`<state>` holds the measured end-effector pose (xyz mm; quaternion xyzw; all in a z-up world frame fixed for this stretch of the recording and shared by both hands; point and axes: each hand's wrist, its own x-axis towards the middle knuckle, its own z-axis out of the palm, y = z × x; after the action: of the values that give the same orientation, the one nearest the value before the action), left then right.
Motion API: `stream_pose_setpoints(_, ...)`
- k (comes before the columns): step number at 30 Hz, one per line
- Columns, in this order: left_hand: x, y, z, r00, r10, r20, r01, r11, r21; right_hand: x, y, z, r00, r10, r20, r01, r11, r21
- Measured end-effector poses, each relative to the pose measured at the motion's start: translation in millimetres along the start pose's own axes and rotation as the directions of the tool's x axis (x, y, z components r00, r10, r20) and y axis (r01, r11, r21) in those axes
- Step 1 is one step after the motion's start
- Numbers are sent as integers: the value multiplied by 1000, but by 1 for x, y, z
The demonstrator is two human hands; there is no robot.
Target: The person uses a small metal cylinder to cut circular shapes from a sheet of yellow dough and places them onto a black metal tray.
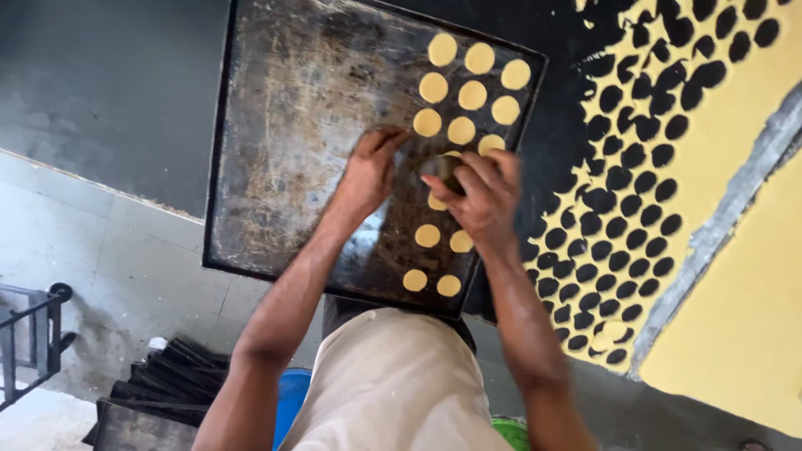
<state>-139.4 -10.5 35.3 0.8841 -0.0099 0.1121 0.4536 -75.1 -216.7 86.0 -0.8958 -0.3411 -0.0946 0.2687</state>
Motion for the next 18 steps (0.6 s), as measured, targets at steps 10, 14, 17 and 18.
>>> stream_pose_setpoints(10,15,5,2,973,101,207,-108,994,19,-83,79,-92,850,501,-159,-474,862,180)
stream_pose_setpoints(14,20,10,5,959,37,282,-76,989,129,-133,119,-129,866,499,-15,-499,865,-49)
stream_pose_setpoints(17,9,18,-1,961,5,277,-45,989,139,-156,158,-166,843,529,-95,-537,837,-104)
stream_pose_setpoints(18,4,27,-6,964,-16,264,-27,987,158,-165,168,-181,823,564,-70,-568,807,-162)
